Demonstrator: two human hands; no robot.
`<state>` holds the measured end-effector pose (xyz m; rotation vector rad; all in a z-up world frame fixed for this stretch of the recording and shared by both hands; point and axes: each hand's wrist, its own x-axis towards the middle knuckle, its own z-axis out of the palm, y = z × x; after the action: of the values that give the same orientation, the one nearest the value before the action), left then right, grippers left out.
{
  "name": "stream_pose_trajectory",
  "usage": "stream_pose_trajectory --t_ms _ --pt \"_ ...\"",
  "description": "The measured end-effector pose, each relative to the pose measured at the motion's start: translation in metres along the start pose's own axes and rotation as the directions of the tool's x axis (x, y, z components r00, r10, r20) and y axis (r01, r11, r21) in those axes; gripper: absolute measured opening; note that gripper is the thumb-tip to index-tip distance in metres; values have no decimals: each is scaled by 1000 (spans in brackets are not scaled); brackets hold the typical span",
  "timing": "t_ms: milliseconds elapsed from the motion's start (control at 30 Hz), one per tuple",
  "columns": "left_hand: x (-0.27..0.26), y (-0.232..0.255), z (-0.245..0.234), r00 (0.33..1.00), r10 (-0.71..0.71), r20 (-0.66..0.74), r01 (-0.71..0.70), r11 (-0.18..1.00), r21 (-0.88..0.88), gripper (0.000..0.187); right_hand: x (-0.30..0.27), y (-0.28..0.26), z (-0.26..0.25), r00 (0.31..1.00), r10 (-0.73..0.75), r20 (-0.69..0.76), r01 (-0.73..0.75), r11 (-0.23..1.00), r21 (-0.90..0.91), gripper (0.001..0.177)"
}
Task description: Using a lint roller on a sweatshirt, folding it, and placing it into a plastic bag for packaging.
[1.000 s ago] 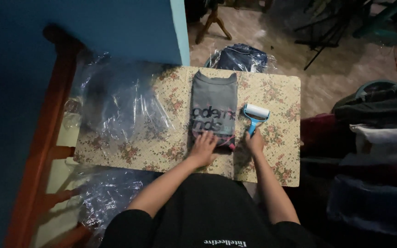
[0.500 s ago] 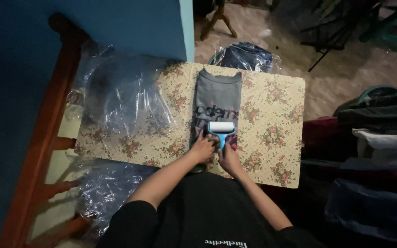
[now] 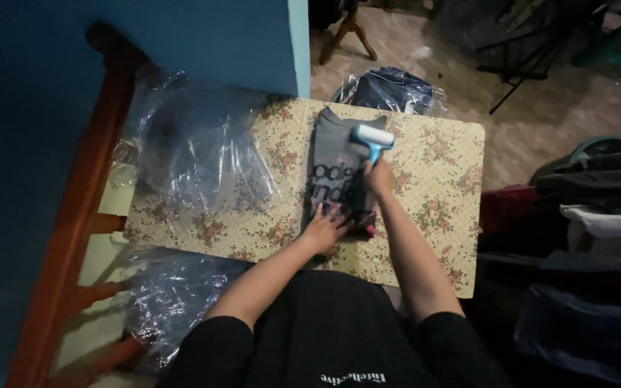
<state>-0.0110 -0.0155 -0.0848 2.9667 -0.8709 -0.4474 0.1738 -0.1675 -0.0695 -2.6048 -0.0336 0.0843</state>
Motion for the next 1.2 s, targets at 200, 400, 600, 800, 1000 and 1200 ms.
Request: stream_pose_trajectory --t_ms 200,400,600,800,1000,1200 --pt "-7 -1 -10 990 7 144 3 998 -70 100 52 36 6 954 193 230 -215 974 76 42" --pt "-38 9 -85 985 -170 1 170 983 -73 64 -104 -48 -33 917 103 384 -171 974 148 71" --pt "-43 5 -100 931 -151 333 36 944 328 89 -150 -37 27 875 -307 375 307 950 61 63" --pt "-27 -8 -53 938 -104 332 79 993 87 81 -68 -45 68 880 -405 248 418 908 -2 35" --pt "-16 -17 8 989 -109 103 118 989 -84 98 10 -72 82 967 -175 185 166 984 67 35" --pt "-16 -20 5 987 -26 157 54 983 -176 92 79 -46 57 965 25 260 -60 990 128 34"
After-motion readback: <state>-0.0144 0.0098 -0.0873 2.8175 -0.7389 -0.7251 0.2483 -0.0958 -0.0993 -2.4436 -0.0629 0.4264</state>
